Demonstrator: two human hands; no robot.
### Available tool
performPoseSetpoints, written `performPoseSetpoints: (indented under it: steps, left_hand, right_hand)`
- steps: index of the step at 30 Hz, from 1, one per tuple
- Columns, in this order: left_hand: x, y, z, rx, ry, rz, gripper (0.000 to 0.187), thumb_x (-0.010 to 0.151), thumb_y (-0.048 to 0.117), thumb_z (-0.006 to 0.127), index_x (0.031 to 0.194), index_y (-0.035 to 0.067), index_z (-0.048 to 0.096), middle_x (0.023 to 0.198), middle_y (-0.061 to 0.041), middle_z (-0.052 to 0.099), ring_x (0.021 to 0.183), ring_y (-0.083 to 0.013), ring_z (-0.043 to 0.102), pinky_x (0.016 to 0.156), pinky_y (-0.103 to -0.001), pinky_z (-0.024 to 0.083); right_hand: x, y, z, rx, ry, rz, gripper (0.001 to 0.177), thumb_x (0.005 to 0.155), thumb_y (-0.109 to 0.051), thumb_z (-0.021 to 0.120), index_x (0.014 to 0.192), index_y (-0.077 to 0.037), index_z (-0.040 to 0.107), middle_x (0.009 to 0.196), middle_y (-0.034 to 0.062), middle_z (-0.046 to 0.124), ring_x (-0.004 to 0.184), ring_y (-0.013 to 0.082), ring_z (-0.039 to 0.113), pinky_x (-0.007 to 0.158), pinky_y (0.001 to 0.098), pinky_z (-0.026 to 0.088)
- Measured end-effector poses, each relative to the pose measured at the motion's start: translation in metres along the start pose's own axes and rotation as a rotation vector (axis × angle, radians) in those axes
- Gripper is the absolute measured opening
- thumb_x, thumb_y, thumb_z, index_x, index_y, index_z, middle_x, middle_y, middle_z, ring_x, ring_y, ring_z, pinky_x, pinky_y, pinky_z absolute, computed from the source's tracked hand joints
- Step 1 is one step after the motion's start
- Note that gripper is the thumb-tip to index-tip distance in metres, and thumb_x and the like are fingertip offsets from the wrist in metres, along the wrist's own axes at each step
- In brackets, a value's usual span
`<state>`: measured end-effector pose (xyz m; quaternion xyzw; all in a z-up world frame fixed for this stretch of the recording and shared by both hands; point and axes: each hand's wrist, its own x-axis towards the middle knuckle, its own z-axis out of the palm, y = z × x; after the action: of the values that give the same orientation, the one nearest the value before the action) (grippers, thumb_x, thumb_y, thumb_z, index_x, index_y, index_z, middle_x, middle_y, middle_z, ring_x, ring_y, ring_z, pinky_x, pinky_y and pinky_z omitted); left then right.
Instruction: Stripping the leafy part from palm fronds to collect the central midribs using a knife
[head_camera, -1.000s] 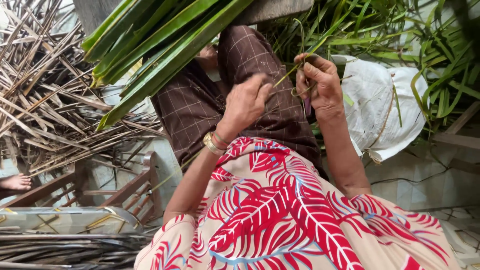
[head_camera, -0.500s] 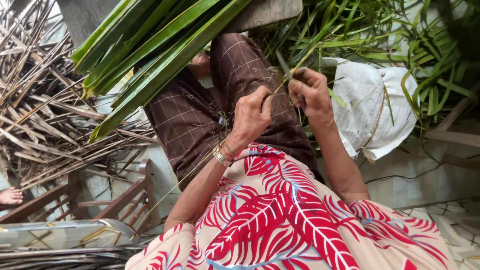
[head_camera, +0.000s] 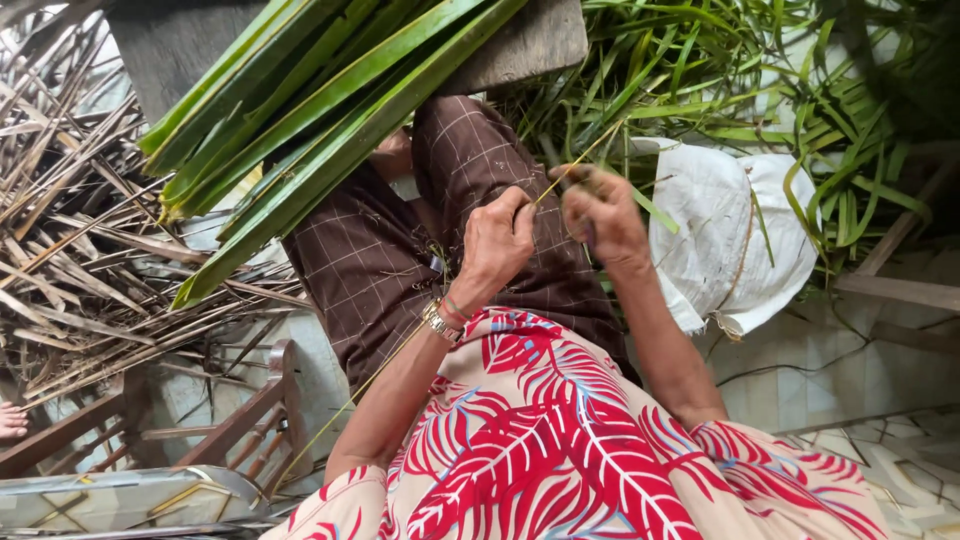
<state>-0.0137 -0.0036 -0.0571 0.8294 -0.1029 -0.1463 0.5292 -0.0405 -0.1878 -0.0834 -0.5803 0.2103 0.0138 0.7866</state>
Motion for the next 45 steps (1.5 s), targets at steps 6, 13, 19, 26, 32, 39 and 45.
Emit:
performPoseSetpoints:
  steps: [6,13,19,26,32,39,45]
  left_hand:
    - [-0.013,-0.004,0.000,0.032,-0.049,-0.007,0.010,0.098,0.018,0.058,0.091,0.014,0.064,0.069,-0.015,0.069,0.066,-0.0400,0.070,0.060,-0.049,0.052]
    - [-0.011,-0.011,0.011,0.005,-0.044,-0.039,0.011,0.097,0.019,0.058,0.090,0.014,0.064,0.069,-0.014,0.070,0.065,-0.0395,0.069,0.059,-0.047,0.052]
    - [-0.025,-0.012,-0.024,-0.017,-0.059,-0.153,0.016,0.099,0.020,0.056,0.091,0.013,0.068,0.080,-0.016,0.073,0.078,-0.0383,0.072,0.070,-0.047,0.055]
    - [0.009,-0.019,0.015,-0.056,-0.099,-0.132,0.017,0.097,0.020,0.057,0.101,0.012,0.070,0.092,-0.018,0.076,0.094,-0.0450,0.071,0.081,-0.054,0.055]
    - [-0.006,-0.003,0.001,0.020,-0.076,-0.103,0.015,0.100,0.017,0.052,0.099,0.014,0.067,0.078,-0.013,0.073,0.072,-0.0336,0.072,0.068,-0.046,0.054]
    - [-0.028,-0.019,0.004,0.029,-0.088,-0.066,0.011,0.101,0.020,0.054,0.097,0.015,0.064,0.073,-0.016,0.070,0.070,-0.0398,0.069,0.061,-0.047,0.051]
    - [-0.028,-0.013,-0.016,-0.043,-0.120,-0.191,0.015,0.098,0.021,0.055,0.095,0.013,0.068,0.072,-0.019,0.069,0.071,-0.0395,0.068,0.067,-0.049,0.051]
  right_hand:
    - [0.034,0.003,-0.030,0.170,0.090,0.052,0.021,0.090,-0.003,0.071,0.111,-0.003,0.068,0.066,0.0114,0.061,0.041,0.0140,0.057,0.033,0.0218,0.043]
    - [0.076,0.030,-0.059,0.179,0.118,0.056,0.023,0.087,-0.004,0.078,0.109,-0.006,0.070,0.068,0.0134,0.064,0.040,0.0177,0.057,0.030,0.0269,0.043]
    - [0.076,0.007,-0.139,-0.065,0.407,0.029,0.010,0.102,-0.016,0.066,0.110,-0.011,0.063,0.068,0.0015,0.058,0.047,0.0056,0.055,0.038,0.0173,0.045]
    - [0.003,0.019,-0.010,-0.158,0.017,0.093,0.041,0.078,-0.003,0.069,0.118,0.002,0.068,0.056,0.0118,0.057,0.038,0.0177,0.057,0.030,0.0312,0.049]
    - [0.012,0.029,-0.011,0.255,-0.055,0.165,0.027,0.083,0.009,0.067,0.109,0.005,0.069,0.061,0.0126,0.059,0.039,0.0135,0.054,0.028,0.0237,0.045]
    - [0.057,0.024,-0.050,0.284,0.027,0.151,0.016,0.098,-0.007,0.067,0.113,-0.001,0.069,0.061,0.0086,0.053,0.041,0.0126,0.054,0.032,0.0214,0.042]
    - [0.083,0.033,-0.123,0.191,0.234,0.125,0.009,0.102,-0.019,0.070,0.108,-0.013,0.068,0.065,0.0011,0.057,0.045,0.0084,0.055,0.035,0.0195,0.045]
